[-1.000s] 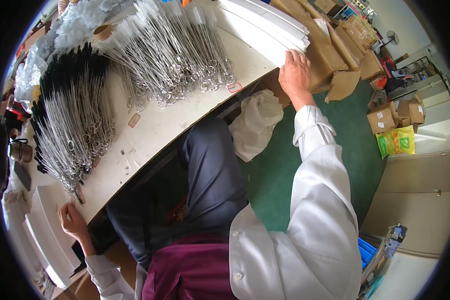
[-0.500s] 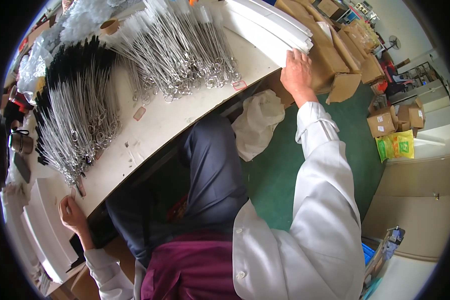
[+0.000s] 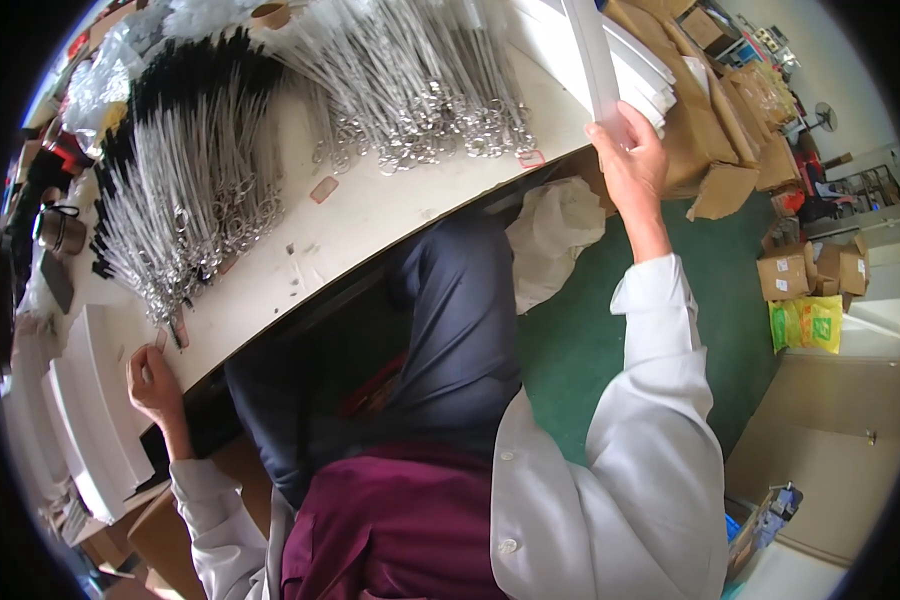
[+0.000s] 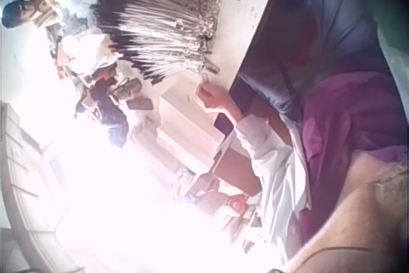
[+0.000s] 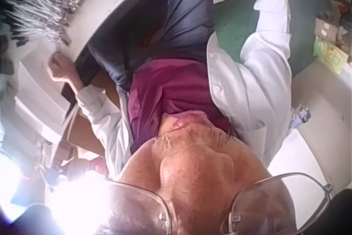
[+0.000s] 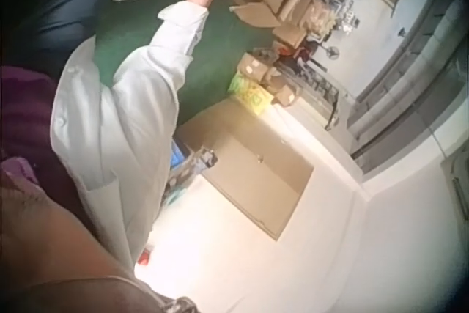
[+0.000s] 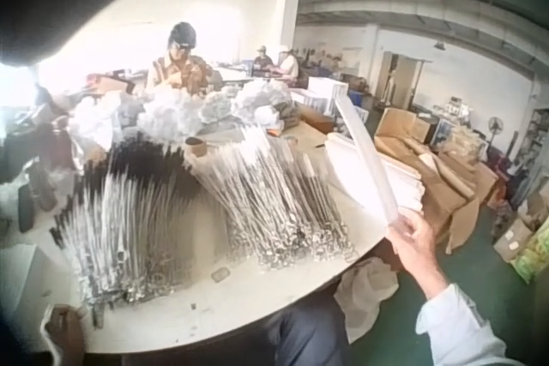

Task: Packaging small metal-handled brushes into long white cardboard boxes at a workshop table.

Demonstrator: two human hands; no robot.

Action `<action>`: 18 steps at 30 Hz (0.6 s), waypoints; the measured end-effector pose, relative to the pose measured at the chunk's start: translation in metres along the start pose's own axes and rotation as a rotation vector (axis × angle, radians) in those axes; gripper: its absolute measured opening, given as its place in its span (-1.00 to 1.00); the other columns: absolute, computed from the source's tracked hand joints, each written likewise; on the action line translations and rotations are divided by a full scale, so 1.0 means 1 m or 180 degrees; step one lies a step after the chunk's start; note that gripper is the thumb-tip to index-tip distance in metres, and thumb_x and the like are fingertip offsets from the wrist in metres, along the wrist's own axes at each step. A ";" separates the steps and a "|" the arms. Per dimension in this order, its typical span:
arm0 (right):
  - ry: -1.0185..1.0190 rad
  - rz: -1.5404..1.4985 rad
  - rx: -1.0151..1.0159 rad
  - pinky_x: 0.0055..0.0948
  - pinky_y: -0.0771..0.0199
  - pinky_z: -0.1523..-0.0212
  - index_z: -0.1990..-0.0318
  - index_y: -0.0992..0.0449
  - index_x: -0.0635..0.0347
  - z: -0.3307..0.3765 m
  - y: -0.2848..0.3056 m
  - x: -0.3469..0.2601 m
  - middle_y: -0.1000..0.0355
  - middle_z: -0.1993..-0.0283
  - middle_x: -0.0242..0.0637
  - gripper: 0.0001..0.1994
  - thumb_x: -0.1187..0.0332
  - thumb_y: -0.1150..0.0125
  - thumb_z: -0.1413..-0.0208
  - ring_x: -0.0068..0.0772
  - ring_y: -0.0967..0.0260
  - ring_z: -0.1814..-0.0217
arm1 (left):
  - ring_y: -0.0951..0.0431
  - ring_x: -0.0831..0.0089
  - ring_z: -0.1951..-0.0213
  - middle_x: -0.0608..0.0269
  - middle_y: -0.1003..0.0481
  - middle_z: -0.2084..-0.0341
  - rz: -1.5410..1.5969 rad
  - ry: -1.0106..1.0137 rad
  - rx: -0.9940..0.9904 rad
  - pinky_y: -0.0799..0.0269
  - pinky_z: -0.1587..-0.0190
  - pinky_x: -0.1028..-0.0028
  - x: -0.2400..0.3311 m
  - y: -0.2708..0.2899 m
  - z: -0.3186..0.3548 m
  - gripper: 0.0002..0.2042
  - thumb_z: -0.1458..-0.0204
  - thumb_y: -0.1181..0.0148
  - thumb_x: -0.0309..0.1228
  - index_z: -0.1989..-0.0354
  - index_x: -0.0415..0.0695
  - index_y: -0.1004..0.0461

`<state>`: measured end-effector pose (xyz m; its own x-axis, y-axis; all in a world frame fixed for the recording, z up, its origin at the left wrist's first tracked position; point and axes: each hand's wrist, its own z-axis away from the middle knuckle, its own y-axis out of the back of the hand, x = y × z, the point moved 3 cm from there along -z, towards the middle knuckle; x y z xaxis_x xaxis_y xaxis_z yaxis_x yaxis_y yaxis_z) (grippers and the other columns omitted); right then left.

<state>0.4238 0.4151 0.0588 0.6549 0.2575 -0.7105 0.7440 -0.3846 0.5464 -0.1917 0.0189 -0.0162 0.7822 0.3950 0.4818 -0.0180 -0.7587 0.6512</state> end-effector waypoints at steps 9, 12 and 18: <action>0.1929 -0.1012 -0.1369 -0.23 -0.48 -0.27 -0.18 -0.54 0.24 0.134 -0.043 -0.175 -0.51 -0.23 -0.06 -0.43 0.43 -0.55 0.05 -0.09 -0.49 -0.27 | -0.69 0.11 0.22 0.04 -0.64 0.30 0.0526 -0.1092 -0.0536 -0.60 0.07 0.29 0.128 0.045 0.031 -0.92 -0.05 -0.27 -0.68 0.31 -0.25 -0.57; 0.2287 -0.0878 -0.1977 -0.13 -0.48 -0.28 -0.17 -0.52 0.23 0.167 -0.059 -0.190 -0.45 -0.26 -0.05 -0.40 0.44 -0.55 0.12 0.03 -0.43 -0.28 | -0.68 0.01 0.24 -0.02 -0.63 0.31 0.1001 -0.2039 -0.1080 -0.64 0.04 0.17 0.186 0.065 0.045 -0.90 0.01 -0.29 -0.65 0.32 -0.26 -0.55; 0.2391 -0.0885 -0.2671 -0.10 -0.49 -0.26 -0.15 -0.52 0.25 0.220 -0.081 -0.192 -0.39 -0.27 -0.05 -0.41 0.46 -0.51 0.14 0.03 -0.41 -0.25 | -0.57 -0.13 -0.04 -0.16 -0.54 -0.04 0.0743 -0.2232 -0.1518 -0.49 -0.18 -0.03 0.241 0.060 0.050 -0.54 0.14 -0.49 -0.42 0.01 -0.29 -0.56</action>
<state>0.2086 0.2017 0.0532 0.1595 0.8105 -0.5637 0.5444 0.4041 0.7351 0.0265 0.0429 0.1098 0.9256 -0.2712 0.2641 -0.3608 -0.4212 0.8321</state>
